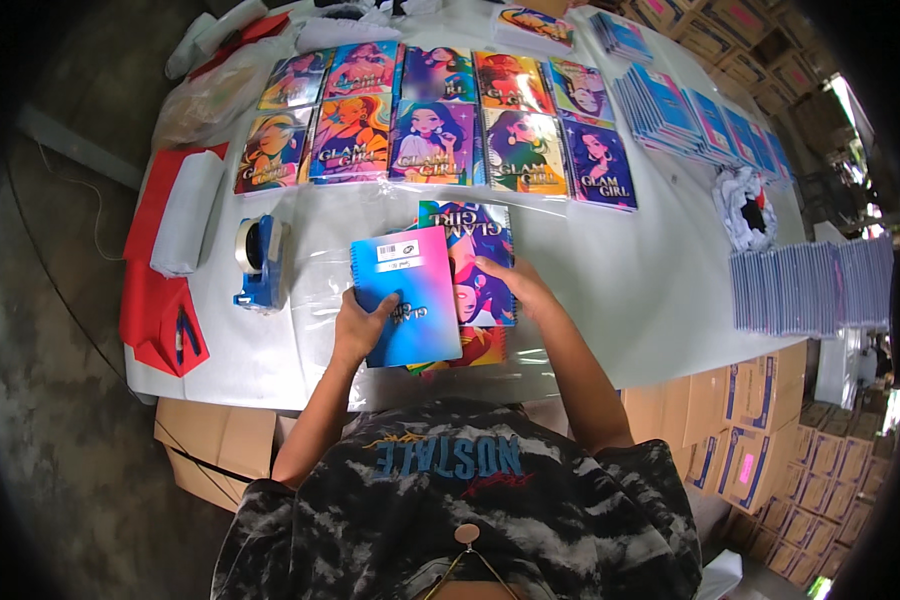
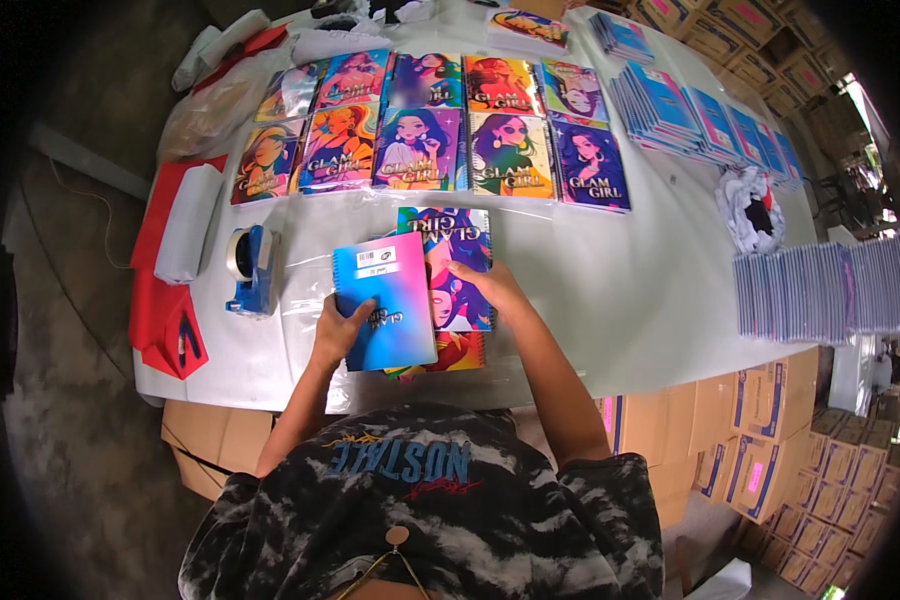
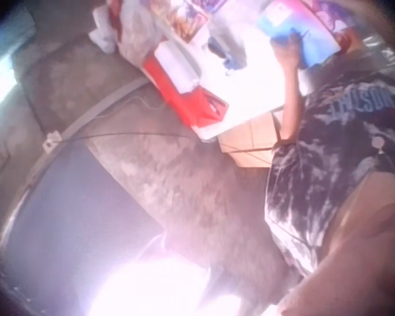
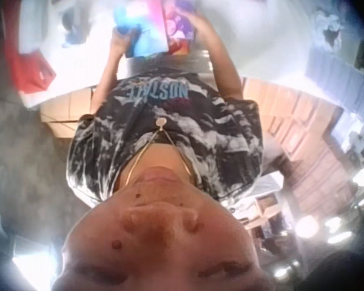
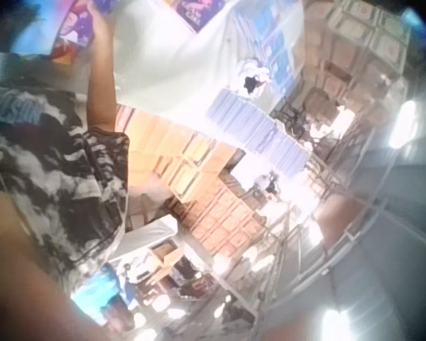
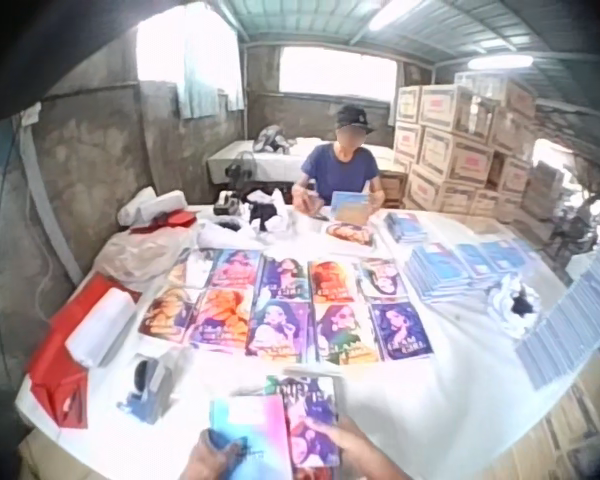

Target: The person repeatedly wraps spiral-bound notebooks in clear plastic bags on a table. They place a notebook into a bag, seal it with tape, and set it aside. The process is repeated multiple times with different notebooks.

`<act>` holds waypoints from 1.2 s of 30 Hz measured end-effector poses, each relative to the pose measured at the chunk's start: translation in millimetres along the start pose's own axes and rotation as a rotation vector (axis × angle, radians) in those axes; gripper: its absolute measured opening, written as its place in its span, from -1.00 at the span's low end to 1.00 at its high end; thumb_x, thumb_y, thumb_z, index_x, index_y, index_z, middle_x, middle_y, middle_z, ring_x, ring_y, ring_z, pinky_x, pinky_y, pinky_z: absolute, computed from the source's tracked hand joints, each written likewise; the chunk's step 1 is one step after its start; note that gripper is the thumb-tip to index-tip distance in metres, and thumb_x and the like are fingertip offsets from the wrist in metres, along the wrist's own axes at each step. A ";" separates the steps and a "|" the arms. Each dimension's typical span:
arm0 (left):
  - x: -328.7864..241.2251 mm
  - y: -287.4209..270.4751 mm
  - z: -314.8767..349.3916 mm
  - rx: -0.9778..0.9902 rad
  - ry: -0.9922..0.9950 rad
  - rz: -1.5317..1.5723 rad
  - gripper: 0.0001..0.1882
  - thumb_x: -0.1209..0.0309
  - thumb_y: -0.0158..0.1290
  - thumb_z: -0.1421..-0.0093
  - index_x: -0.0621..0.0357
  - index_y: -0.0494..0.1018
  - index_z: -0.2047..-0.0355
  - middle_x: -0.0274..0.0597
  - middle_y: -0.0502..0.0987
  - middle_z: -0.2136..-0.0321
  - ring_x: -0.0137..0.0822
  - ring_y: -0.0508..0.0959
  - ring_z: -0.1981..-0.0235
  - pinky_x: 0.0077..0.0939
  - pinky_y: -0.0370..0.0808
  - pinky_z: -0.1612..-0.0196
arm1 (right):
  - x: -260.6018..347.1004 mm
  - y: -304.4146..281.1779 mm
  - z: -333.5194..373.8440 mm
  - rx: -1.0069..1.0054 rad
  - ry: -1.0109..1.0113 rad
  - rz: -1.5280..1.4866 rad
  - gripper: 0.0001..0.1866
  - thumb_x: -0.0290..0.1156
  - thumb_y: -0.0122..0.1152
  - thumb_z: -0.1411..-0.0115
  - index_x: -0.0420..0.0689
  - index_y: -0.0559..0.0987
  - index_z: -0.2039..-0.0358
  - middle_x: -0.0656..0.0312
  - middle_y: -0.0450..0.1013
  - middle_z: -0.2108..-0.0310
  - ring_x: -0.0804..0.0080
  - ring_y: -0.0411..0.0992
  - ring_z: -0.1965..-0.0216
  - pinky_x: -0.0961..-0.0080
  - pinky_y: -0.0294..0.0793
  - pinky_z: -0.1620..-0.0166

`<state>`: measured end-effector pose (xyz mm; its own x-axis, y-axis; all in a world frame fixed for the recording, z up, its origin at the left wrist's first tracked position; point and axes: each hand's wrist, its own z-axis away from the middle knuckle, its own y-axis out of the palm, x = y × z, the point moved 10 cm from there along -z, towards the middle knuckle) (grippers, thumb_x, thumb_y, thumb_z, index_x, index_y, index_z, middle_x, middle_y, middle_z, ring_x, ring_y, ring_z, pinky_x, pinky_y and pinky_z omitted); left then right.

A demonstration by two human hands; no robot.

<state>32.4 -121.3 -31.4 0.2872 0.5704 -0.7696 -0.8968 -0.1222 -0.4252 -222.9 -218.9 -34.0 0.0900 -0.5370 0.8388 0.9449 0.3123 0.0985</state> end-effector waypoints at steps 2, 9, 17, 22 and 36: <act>-4.5 2.5 -2.9 -0.009 0.109 -0.086 -0.21 0.04 0.21 0.05 0.50 0.23 0.05 0.27 0.42 0.17 0.08 0.46 0.13 -0.24 0.39 0.06 | -12.8 5.1 2.6 0.038 0.064 -0.214 -0.46 -0.16 0.37 0.04 -0.26 0.49 0.13 0.12 0.48 0.21 0.41 0.48 0.24 0.48 0.47 0.20; -8.8 6.4 -5.9 -0.092 0.266 -0.359 -0.21 0.01 0.20 0.06 0.55 0.26 0.11 0.25 0.48 0.26 0.06 0.51 0.20 -0.27 0.42 0.09 | -12.8 16.5 12.2 -0.178 -0.235 -0.125 -0.52 -0.29 0.39 0.09 -0.30 0.49 0.19 0.09 0.51 0.32 0.38 0.51 0.39 0.47 0.49 0.28; -18.9 10.7 6.5 0.035 0.232 -0.067 -0.22 0.02 0.22 0.07 0.52 0.26 0.11 0.21 0.48 0.25 -0.05 0.51 0.18 -0.33 0.41 0.08 | -8.4 48.0 28.5 0.030 -0.094 -0.368 -0.51 -0.49 0.32 0.10 -0.27 0.42 0.11 0.12 0.48 0.27 0.35 0.49 0.31 0.42 0.49 0.23; -47.6 -17.0 45.2 -0.030 0.401 0.225 -0.29 0.24 0.24 0.02 0.37 0.15 -0.01 0.03 0.40 0.14 -0.19 0.46 0.14 -0.32 0.41 0.07 | 32.6 46.9 89.1 -0.052 -0.498 -0.123 -0.37 -0.50 0.39 0.21 -0.24 0.38 0.05 0.15 0.44 0.19 0.36 0.41 0.13 0.40 0.36 0.01; -106.6 -10.1 78.6 0.205 0.839 0.479 -0.08 0.23 0.41 0.28 0.22 0.12 -0.03 -0.10 0.29 0.12 -0.27 0.38 0.10 -0.38 0.33 0.01 | 73.9 41.7 126.9 -0.097 -0.926 0.008 0.08 -0.27 0.62 0.41 -0.16 0.17 -0.13 0.14 0.27 0.03 0.34 0.27 -0.02 0.40 0.26 -0.06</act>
<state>-15.5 -117.1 92.4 -0.0475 -0.2731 -0.9608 -0.9988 -0.0014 0.0497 -216.8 -146.1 100.1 -0.1507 0.3174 0.9363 0.9713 0.2236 0.0805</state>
